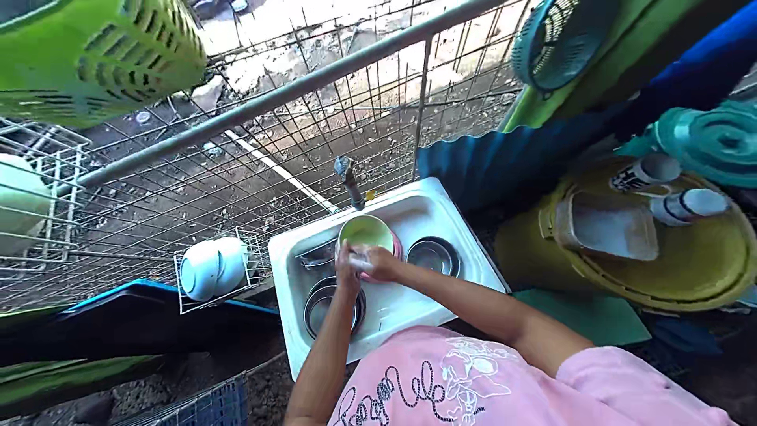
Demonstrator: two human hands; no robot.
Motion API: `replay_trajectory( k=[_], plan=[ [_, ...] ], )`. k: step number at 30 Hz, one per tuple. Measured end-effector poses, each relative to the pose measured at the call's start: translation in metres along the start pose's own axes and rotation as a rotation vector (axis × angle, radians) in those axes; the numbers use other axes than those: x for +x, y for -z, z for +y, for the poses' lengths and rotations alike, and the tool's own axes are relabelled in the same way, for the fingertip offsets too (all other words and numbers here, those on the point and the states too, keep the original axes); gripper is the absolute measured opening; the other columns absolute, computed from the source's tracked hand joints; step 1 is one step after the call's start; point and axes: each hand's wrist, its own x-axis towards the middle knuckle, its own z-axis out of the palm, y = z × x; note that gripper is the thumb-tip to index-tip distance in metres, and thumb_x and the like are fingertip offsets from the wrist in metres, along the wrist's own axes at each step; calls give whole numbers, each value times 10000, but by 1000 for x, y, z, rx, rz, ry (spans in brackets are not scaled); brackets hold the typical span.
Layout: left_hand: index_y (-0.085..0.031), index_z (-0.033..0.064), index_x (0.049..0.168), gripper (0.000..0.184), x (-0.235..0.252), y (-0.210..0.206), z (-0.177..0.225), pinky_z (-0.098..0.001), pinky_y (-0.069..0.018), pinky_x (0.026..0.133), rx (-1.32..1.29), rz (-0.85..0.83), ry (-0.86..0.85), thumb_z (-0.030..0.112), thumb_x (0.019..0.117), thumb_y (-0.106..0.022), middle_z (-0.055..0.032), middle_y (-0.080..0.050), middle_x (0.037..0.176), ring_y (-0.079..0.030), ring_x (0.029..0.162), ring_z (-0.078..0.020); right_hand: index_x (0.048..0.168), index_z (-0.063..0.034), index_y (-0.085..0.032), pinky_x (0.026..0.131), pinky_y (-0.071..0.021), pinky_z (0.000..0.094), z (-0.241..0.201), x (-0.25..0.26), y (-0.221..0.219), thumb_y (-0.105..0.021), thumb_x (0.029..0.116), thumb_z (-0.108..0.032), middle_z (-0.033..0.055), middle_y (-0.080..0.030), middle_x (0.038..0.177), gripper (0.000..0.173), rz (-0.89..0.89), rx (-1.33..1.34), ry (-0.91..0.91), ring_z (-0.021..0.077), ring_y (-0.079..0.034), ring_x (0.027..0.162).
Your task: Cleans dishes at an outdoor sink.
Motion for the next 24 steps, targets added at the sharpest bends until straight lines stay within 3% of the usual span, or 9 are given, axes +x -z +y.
replay_trajectory(
  k=[2,6,8,11,15,17,20,22,24],
  plan=[
    [-313,52,1555,506,1,3,-12,-397,-525,947,-75,53,6,330,1135,-265,-187,-556,1386,-612,1144,-208,1478,11,-509,1158,-380,584,17,-16,8,-528,1053,-204,257,-595,1409,477,-137,-189,77,409,-537,1354],
    [-274,29,1576,515,-21,-14,-41,-425,-469,1075,-34,-41,73,302,1140,-251,-223,-461,1510,-537,1317,-258,1285,75,-645,1122,-418,593,52,-19,42,-506,993,10,295,-613,1359,330,-27,-576,137,469,-533,1338],
    [-286,24,1561,513,-25,-31,-47,-392,-486,1041,-64,-88,58,308,1142,-200,-210,-489,1470,-560,1267,-230,1274,73,-650,1125,-435,542,51,-15,33,-494,1026,-75,280,-613,1364,328,84,-454,105,421,-568,1317],
    [-279,-40,1552,507,-12,-30,-36,-376,-429,1101,-3,-63,-89,243,1137,-220,-230,-432,1519,-505,1323,-221,985,114,-703,979,-505,542,44,-30,18,-657,931,-129,287,-687,1097,253,98,-174,127,411,-665,1073],
    [-291,-22,1565,504,-14,-23,-37,-396,-402,1148,38,-68,-75,239,1135,-255,-233,-395,1565,-467,1396,-245,1220,106,-665,1155,-374,591,44,-29,54,-561,970,-21,329,-569,1388,299,-63,-551,103,489,-490,1365],
    [-320,-12,1549,515,-21,-38,-40,-395,-460,1077,33,-109,-18,283,1141,-208,-224,-483,1485,-541,1299,-232,1225,68,-686,1161,-400,526,46,-24,40,-553,983,-45,293,-597,1376,298,117,-425,139,434,-535,1344],
    [-346,-76,1509,508,-16,-36,-35,-370,-434,1098,58,-81,-103,244,1138,-208,-253,-480,1469,-533,1293,-229,959,102,-737,1002,-518,532,44,-39,27,-692,845,0,286,-709,1092,159,110,-228,253,424,-678,1085],
    [-348,-75,1516,494,-12,-23,-33,-377,-393,1151,78,-60,-140,215,1132,-241,-258,-430,1527,-484,1371,-240,1026,98,-729,1057,-466,580,45,-43,51,-658,888,22,281,-687,1191,173,-120,-426,209,447,-626,1189],
    [-361,-28,1528,498,-17,-29,-35,-376,-438,1109,76,-91,-85,247,1137,-219,-221,-477,1497,-523,1329,-218,1123,101,-700,1091,-443,588,51,-30,65,-554,947,44,295,-644,1289,235,-70,-596,207,469,-576,1272]
  ],
)
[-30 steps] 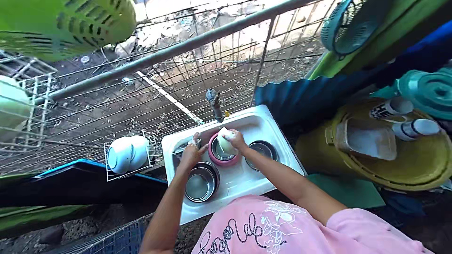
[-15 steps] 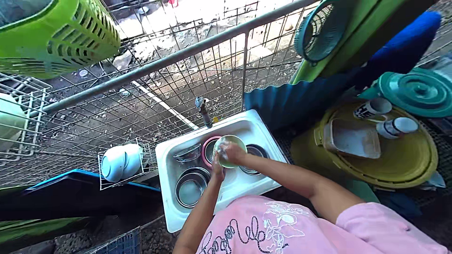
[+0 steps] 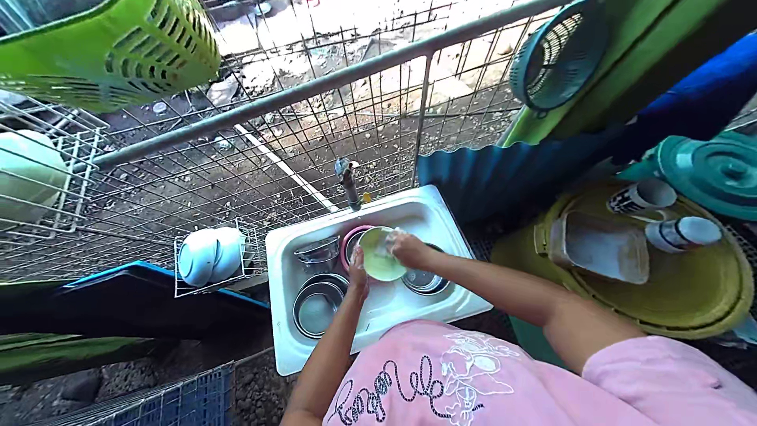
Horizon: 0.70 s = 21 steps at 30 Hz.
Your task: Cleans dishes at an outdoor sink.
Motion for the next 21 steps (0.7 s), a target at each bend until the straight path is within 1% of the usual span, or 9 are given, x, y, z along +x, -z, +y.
replay_trajectory(
  k=[3,5,7,10,13,15,17,19,21],
  plan=[
    [-398,-31,1488,487,-1,-20,5,-358,-486,1011,-29,-18,15,249,1136,-212,-202,-556,1378,-580,1189,-188,1083,75,-725,1054,-490,519,-16,11,-16,-632,917,-51,273,-675,1204,228,254,278,-84,404,-635,1186],
    [-379,-82,1491,474,6,-8,15,-351,-425,1107,-3,-18,-69,197,1130,-250,-237,-493,1465,-530,1294,-198,936,87,-721,932,-530,531,-22,1,-17,-680,884,-70,261,-707,1016,170,206,370,-7,398,-682,1009],
    [-392,-89,1486,472,11,6,12,-349,-396,1144,48,-35,-124,167,1107,-276,-242,-462,1503,-497,1350,-206,1017,81,-737,1017,-501,585,-8,-7,-3,-644,927,-42,276,-700,1165,178,32,155,39,447,-646,1162],
    [-355,-8,1539,497,1,-7,7,-383,-472,1062,42,-44,4,259,1133,-247,-219,-483,1491,-543,1299,-223,1222,73,-687,1107,-454,550,5,7,-7,-569,1005,-122,300,-607,1358,314,138,75,4,448,-563,1313],
    [-353,-22,1529,516,8,-1,25,-385,-458,1063,28,-94,78,285,1137,-218,-214,-510,1457,-551,1264,-213,1394,76,-564,1185,-361,542,-27,6,-14,-739,915,-318,329,-476,1487,644,31,326,39,453,-455,1406],
    [-454,48,1459,502,15,15,37,-360,-544,927,51,-178,186,347,1135,-212,-129,-636,1282,-643,1093,-161,1311,109,-597,1072,-451,610,-41,-3,-9,-813,809,-106,342,-576,1339,587,-112,301,124,485,-566,1265],
    [-449,132,1489,555,17,26,45,-364,-565,889,60,-286,246,416,1126,-141,-93,-656,1273,-664,1072,-163,1114,119,-679,934,-522,607,-40,-3,2,-820,727,20,297,-696,1070,423,-128,430,158,432,-681,1030],
    [-406,99,1522,650,21,27,47,-379,-518,958,-10,-327,214,441,1109,-39,-117,-604,1336,-615,1138,-180,1031,138,-686,909,-550,479,-34,-1,28,-831,710,-6,229,-719,967,380,-57,751,96,288,-695,934],
    [-509,54,1349,629,24,20,41,-357,-551,899,-138,-199,162,447,1114,-77,-90,-667,1140,-652,1023,-157,972,65,-672,852,-574,324,-21,1,40,-773,726,-70,75,-715,899,298,88,1093,-86,106,-678,859]
  ],
)
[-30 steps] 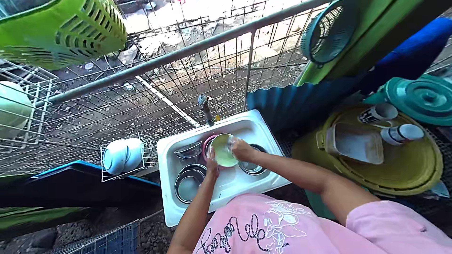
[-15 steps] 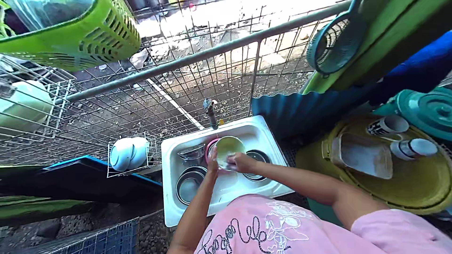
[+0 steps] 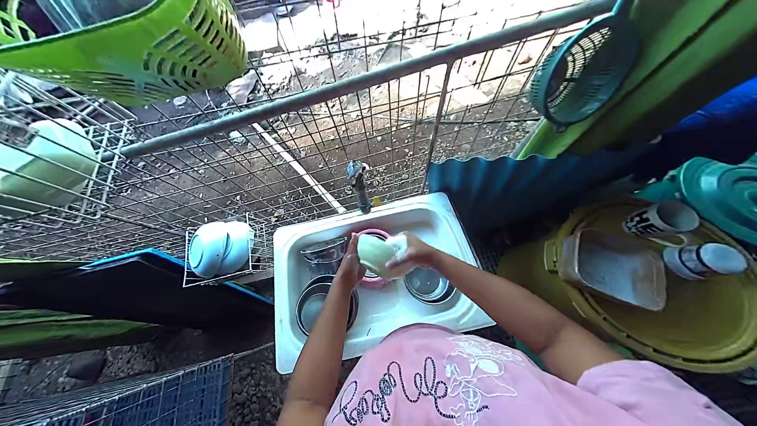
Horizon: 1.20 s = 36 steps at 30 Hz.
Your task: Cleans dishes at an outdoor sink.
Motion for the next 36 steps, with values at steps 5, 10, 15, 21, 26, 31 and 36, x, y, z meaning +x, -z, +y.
replay_trajectory(
  k=[5,10,15,21,26,31,36],
  plan=[
    [-585,-45,1265,498,1,-5,-7,-427,-565,903,3,300,-131,367,1123,-343,-179,-686,1117,-678,1015,-222,1205,72,-646,895,-565,338,20,23,28,-744,926,-94,159,-709,1106,339,601,33,-143,165,-678,981],
    [-472,-138,1336,375,-23,-39,-19,-344,-496,965,153,359,-198,117,1103,-327,-235,-590,1212,-590,1066,-195,1303,41,-675,1179,-360,588,28,-1,-54,-701,895,-331,242,-625,1393,552,392,-624,313,402,-527,1380],
    [-630,-110,832,400,-38,-59,-11,-319,-499,786,418,400,-378,148,1075,-446,-90,-603,741,-588,754,-104,1212,76,-696,1116,-465,420,23,18,-19,-532,1033,-139,207,-709,1240,324,506,-358,38,272,-647,1232],
    [-584,-160,1139,554,-33,-52,-13,-327,-499,930,428,329,-337,259,1134,-221,-193,-631,1011,-611,963,-143,1290,80,-665,1232,-293,533,25,-6,-52,-603,940,-131,255,-612,1402,414,381,-485,288,390,-490,1414],
    [-654,-37,829,169,-64,-52,-11,-207,-547,726,377,181,-440,93,934,-626,41,-640,711,-625,698,13,1110,93,-628,873,-537,310,16,2,5,-488,1040,-124,104,-671,1003,267,343,134,7,113,-637,910],
    [-660,-91,1125,491,-49,-35,-7,-393,-543,951,759,-75,-121,116,734,-875,-173,-710,1060,-680,1007,-198,1022,90,-707,917,-532,541,-12,8,-8,-718,912,-203,235,-715,991,313,144,-589,-100,338,-693,986],
    [-634,-73,1075,238,-62,-34,2,-313,-607,765,300,107,-80,82,912,-711,-87,-718,877,-703,785,-123,967,64,-696,869,-562,317,7,16,-7,-647,936,-125,82,-713,912,197,117,-88,86,104,-670,871]
  ],
)
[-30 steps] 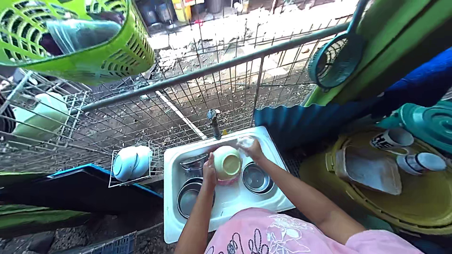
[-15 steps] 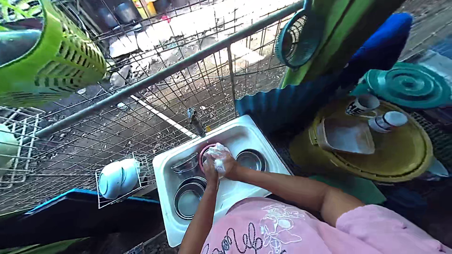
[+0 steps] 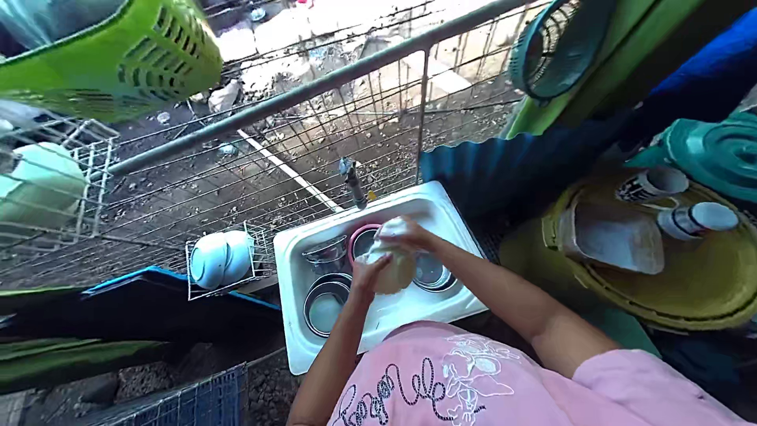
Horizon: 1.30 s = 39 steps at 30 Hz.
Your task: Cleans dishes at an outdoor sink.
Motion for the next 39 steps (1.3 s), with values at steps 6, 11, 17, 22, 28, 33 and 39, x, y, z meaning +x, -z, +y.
replay_trajectory(
  k=[6,11,17,22,28,33,39],
  plan=[
    [-613,-96,1191,331,8,10,-29,-358,-529,920,96,-53,94,53,915,-718,-168,-672,1096,-635,985,-167,1142,79,-690,1005,-476,611,-11,4,-23,-694,929,-266,284,-696,1128,405,-95,-636,-179,427,-656,1127],
    [-581,-25,1214,362,13,28,6,-394,-596,797,-383,122,116,280,1108,-418,-126,-698,991,-696,883,-195,1153,114,-649,952,-546,348,29,-5,-12,-521,1005,-48,183,-698,1134,254,320,120,-71,165,-667,1027],
    [-455,26,1388,557,31,10,-3,-403,-553,854,-760,313,134,440,1126,-192,-152,-629,1162,-637,1003,-204,1307,99,-639,1214,-315,591,34,-37,-82,-609,942,-187,321,-545,1444,465,306,-565,322,455,-451,1430],
    [-517,-36,1373,530,18,3,0,-427,-540,935,-360,280,126,381,1132,-295,-196,-641,1221,-645,1071,-232,1299,18,-673,1188,-375,509,0,-1,-45,-638,957,-177,183,-651,1375,395,138,-556,15,321,-553,1364],
    [-535,-35,1358,521,24,8,-12,-433,-541,946,-341,336,106,381,1127,-324,-212,-639,1232,-649,1089,-247,1371,128,-563,1231,-330,468,32,-30,-66,-602,969,-202,302,-526,1470,522,341,-339,60,371,-454,1444],
    [-638,-84,1129,367,15,28,8,-396,-547,855,97,230,26,257,1081,-511,-182,-674,1009,-658,910,-207,1235,104,-664,1102,-473,457,6,1,-45,-602,998,-110,253,-690,1240,325,253,-317,-73,315,-647,1221],
    [-720,-82,1050,473,59,107,58,-643,-460,983,1082,53,-226,383,967,-706,-302,-695,1037,-651,1073,-465,1189,86,-684,1076,-473,425,56,1,-5,-525,1055,-132,233,-693,1209,301,111,-284,-289,282,-645,1174]
  ],
)
